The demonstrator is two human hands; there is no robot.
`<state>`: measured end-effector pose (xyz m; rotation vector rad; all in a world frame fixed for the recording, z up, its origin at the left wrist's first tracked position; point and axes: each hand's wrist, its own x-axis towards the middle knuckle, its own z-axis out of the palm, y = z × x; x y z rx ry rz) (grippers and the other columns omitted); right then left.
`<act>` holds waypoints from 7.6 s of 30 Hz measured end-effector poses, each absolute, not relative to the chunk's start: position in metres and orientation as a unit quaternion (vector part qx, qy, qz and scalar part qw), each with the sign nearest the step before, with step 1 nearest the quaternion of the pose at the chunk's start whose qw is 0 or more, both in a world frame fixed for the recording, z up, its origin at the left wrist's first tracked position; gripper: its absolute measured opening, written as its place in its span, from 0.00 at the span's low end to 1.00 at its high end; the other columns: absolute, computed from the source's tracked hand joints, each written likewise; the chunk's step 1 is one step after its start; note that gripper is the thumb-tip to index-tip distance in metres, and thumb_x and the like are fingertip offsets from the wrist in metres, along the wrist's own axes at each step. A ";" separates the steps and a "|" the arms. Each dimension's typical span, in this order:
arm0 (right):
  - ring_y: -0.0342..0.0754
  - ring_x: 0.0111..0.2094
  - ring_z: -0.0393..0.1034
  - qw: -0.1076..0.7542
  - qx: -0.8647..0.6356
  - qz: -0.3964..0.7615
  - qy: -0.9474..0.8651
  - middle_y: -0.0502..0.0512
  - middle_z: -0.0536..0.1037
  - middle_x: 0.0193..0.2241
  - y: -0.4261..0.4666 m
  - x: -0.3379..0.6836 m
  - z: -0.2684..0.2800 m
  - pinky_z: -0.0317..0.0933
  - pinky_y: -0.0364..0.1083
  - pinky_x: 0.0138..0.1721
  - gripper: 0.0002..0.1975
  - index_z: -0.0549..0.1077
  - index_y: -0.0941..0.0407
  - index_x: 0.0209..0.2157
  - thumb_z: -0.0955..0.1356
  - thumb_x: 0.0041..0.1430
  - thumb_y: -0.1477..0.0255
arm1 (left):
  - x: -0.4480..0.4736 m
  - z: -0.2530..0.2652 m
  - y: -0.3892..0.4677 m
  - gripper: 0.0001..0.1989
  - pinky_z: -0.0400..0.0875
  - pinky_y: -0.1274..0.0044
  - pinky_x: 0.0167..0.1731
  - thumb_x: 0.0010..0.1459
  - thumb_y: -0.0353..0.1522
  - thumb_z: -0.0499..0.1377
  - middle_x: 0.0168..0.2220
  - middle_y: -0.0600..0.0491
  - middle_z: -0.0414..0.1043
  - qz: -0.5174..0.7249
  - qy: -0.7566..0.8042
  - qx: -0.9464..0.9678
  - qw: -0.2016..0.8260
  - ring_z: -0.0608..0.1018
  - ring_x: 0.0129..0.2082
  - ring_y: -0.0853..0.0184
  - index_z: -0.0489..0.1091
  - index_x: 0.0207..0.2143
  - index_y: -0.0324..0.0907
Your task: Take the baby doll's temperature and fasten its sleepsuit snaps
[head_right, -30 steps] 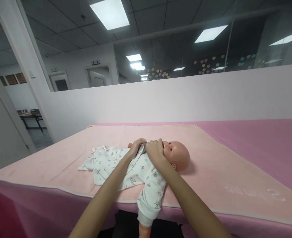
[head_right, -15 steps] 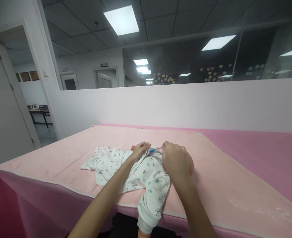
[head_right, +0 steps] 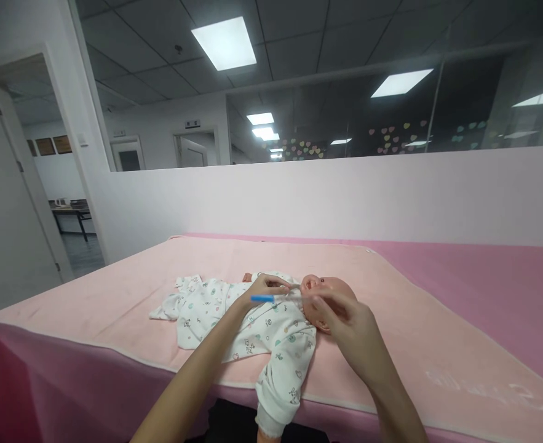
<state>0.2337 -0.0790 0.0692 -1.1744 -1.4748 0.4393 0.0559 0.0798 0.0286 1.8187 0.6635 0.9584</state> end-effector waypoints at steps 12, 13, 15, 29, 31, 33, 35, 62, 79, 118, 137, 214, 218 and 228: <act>0.58 0.35 0.71 0.390 -0.738 0.064 -0.546 0.58 0.77 0.33 -0.061 0.346 -0.045 0.62 0.51 0.33 0.12 0.73 0.49 0.27 0.60 0.50 0.62 | 0.059 0.028 0.081 0.18 0.62 0.79 0.28 0.41 0.41 0.63 0.27 0.49 0.74 0.421 0.292 0.744 0.429 0.71 0.27 0.69 0.75 0.31 0.35; 0.58 0.35 0.71 0.378 -0.744 0.043 -0.550 0.58 0.77 0.33 -0.059 0.349 -0.047 0.62 0.52 0.32 0.12 0.73 0.49 0.27 0.60 0.50 0.63 | 0.059 0.028 0.081 0.18 0.63 0.79 0.28 0.41 0.40 0.63 0.27 0.48 0.74 0.420 0.292 0.744 0.430 0.71 0.27 0.69 0.75 0.31 0.35; 0.57 0.34 0.71 0.350 -0.755 0.000 -0.555 0.59 0.77 0.32 -0.057 0.349 -0.050 0.61 0.51 0.32 0.13 0.73 0.50 0.28 0.59 0.51 0.65 | 0.059 0.029 0.081 0.17 0.63 0.79 0.29 0.42 0.40 0.63 0.27 0.49 0.73 0.418 0.288 0.746 0.430 0.71 0.28 0.69 0.75 0.31 0.35; 0.47 0.30 0.66 0.494 -0.467 -0.193 -0.708 0.53 0.74 0.25 -0.001 0.177 0.027 0.56 0.45 0.35 0.11 0.70 0.56 0.28 0.58 0.55 0.76 | 0.057 0.022 0.093 0.11 0.65 0.78 0.31 0.43 0.31 0.60 0.28 0.49 0.73 0.444 0.275 0.716 0.463 0.72 0.29 0.69 0.74 0.30 0.34; 0.46 0.30 0.66 0.486 -0.450 -0.167 -0.730 0.54 0.74 0.27 0.020 0.165 0.022 0.57 0.44 0.34 0.11 0.69 0.56 0.29 0.58 0.54 0.78 | 0.057 0.021 0.095 0.09 0.65 0.78 0.31 0.42 0.28 0.57 0.27 0.50 0.73 0.464 0.280 0.700 0.466 0.72 0.29 0.68 0.74 0.28 0.34; 0.47 0.31 0.66 0.493 -0.442 -0.155 -0.733 0.54 0.74 0.29 0.033 0.161 0.014 0.57 0.44 0.33 0.11 0.69 0.57 0.31 0.57 0.54 0.79 | 0.056 0.022 0.096 0.10 0.65 0.78 0.31 0.42 0.26 0.55 0.26 0.51 0.73 0.475 0.286 0.686 0.471 0.72 0.29 0.69 0.74 0.28 0.35; 0.47 0.31 0.66 0.499 -0.438 -0.156 -0.731 0.54 0.73 0.29 0.037 0.161 0.008 0.58 0.44 0.33 0.11 0.69 0.57 0.32 0.57 0.53 0.79 | 0.056 0.022 0.095 0.10 0.65 0.78 0.30 0.41 0.26 0.55 0.25 0.52 0.73 0.473 0.288 0.680 0.480 0.72 0.28 0.69 0.74 0.28 0.35; 0.48 0.42 0.63 0.589 -0.366 -0.098 -0.714 0.56 0.69 0.41 0.023 0.161 -0.002 0.62 0.46 0.41 0.19 0.68 0.56 0.38 0.57 0.45 0.84 | 0.056 0.027 0.091 0.10 0.63 0.80 0.28 0.44 0.34 0.59 0.26 0.51 0.72 0.496 0.284 0.672 0.470 0.71 0.27 0.71 0.73 0.26 0.35; 0.49 0.45 0.63 0.602 -0.371 -0.120 -0.696 0.56 0.69 0.41 0.023 0.161 -0.003 0.62 0.50 0.44 0.20 0.70 0.54 0.35 0.56 0.47 0.86 | 0.057 0.029 0.089 0.13 0.59 0.82 0.21 0.36 0.34 0.64 0.20 0.56 0.66 0.548 0.294 0.608 0.493 0.67 0.20 0.75 0.67 0.25 0.36; 0.48 0.44 0.63 0.609 -0.359 -0.080 -0.703 0.56 0.68 0.40 0.023 0.159 -0.002 0.62 0.48 0.45 0.21 0.70 0.55 0.35 0.57 0.43 0.87 | 0.052 0.030 0.079 0.09 0.67 0.78 0.32 0.36 0.25 0.59 0.25 0.52 0.73 0.503 0.296 0.653 0.483 0.73 0.29 0.69 0.72 0.26 0.35; 0.46 0.43 0.65 0.663 -0.350 -0.164 -0.641 0.56 0.68 0.39 0.028 0.160 -0.005 0.64 0.48 0.44 0.13 0.71 0.54 0.33 0.58 0.57 0.81 | 0.048 0.030 0.079 0.08 0.65 0.77 0.35 0.39 0.30 0.61 0.27 0.51 0.73 0.477 0.280 0.667 0.500 0.73 0.32 0.66 0.73 0.25 0.36; 0.47 0.36 0.65 0.601 -0.397 -0.126 -0.682 0.54 0.70 0.33 0.029 0.161 -0.004 0.62 0.47 0.38 0.11 0.69 0.56 0.30 0.58 0.53 0.81 | 0.039 0.046 0.062 0.11 0.60 0.79 0.35 0.42 0.28 0.56 0.30 0.54 0.68 0.385 0.261 0.674 0.574 0.68 0.34 0.68 0.71 0.31 0.38; 0.47 0.35 0.66 0.607 -0.390 -0.120 -0.682 0.54 0.70 0.33 0.029 0.161 -0.004 0.62 0.46 0.37 0.11 0.69 0.55 0.29 0.58 0.52 0.81 | 0.040 0.044 0.062 0.10 0.61 0.78 0.34 0.41 0.29 0.56 0.29 0.54 0.69 0.394 0.290 0.676 0.551 0.69 0.32 0.68 0.71 0.30 0.38; 0.48 0.38 0.66 0.606 -0.382 -0.116 -0.688 0.55 0.70 0.35 0.030 0.162 -0.005 0.62 0.47 0.39 0.14 0.69 0.55 0.32 0.57 0.51 0.83 | 0.043 0.040 0.067 0.11 0.60 0.79 0.32 0.39 0.27 0.57 0.26 0.55 0.67 0.425 0.276 0.655 0.561 0.68 0.29 0.71 0.70 0.30 0.37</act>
